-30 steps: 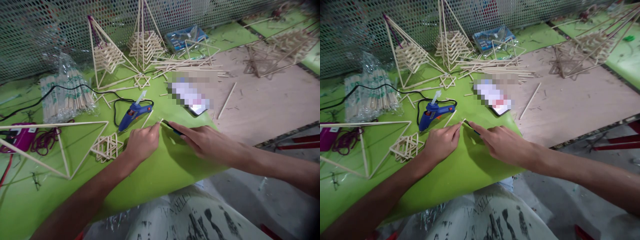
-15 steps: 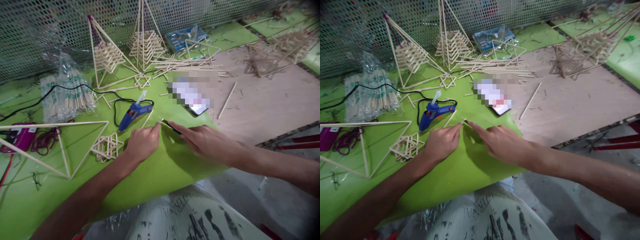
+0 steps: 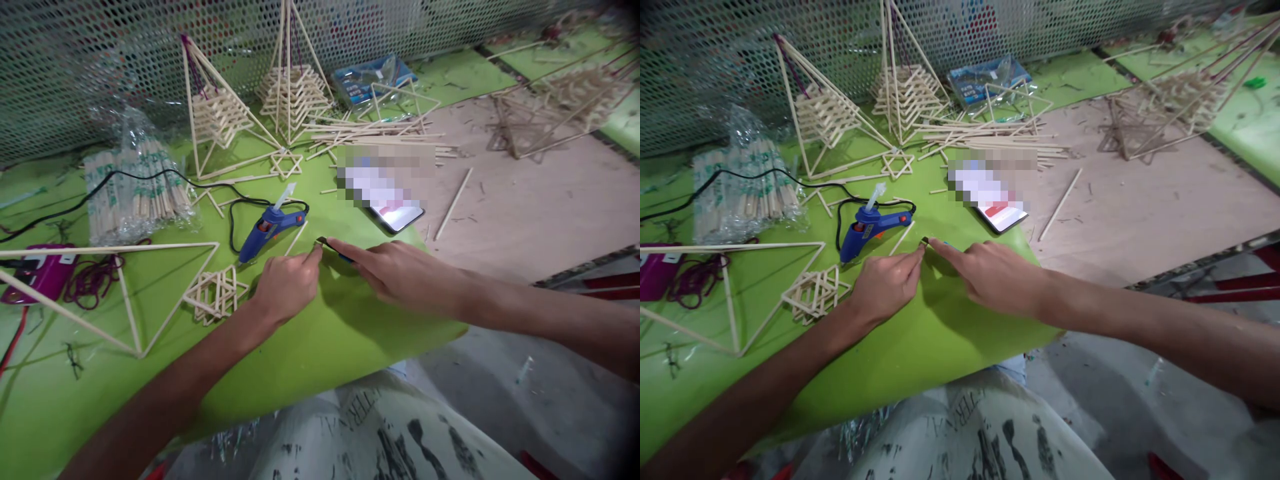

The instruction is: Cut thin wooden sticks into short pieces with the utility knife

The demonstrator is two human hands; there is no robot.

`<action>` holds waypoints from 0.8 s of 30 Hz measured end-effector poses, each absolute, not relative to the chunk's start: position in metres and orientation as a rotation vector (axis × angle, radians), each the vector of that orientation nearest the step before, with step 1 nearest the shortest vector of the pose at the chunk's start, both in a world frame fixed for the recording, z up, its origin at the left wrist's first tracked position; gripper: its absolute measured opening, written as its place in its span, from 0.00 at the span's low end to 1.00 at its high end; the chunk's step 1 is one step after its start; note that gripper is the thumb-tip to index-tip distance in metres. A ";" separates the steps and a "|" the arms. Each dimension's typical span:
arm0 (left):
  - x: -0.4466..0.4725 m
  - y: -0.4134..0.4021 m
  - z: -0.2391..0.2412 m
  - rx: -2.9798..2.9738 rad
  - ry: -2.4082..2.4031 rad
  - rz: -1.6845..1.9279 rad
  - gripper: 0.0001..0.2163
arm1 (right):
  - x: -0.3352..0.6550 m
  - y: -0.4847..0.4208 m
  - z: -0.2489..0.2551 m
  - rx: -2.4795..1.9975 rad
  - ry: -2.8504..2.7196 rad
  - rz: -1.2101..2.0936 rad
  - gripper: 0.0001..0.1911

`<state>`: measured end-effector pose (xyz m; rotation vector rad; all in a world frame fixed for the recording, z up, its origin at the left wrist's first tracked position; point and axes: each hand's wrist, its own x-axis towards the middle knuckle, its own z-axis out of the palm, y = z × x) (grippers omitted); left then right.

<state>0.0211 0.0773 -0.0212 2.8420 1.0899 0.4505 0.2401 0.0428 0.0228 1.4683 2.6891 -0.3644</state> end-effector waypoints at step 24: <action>0.023 0.071 -0.018 2.880 1.216 0.432 0.15 | 0.246 0.032 0.023 1.532 2.663 -0.431 0.34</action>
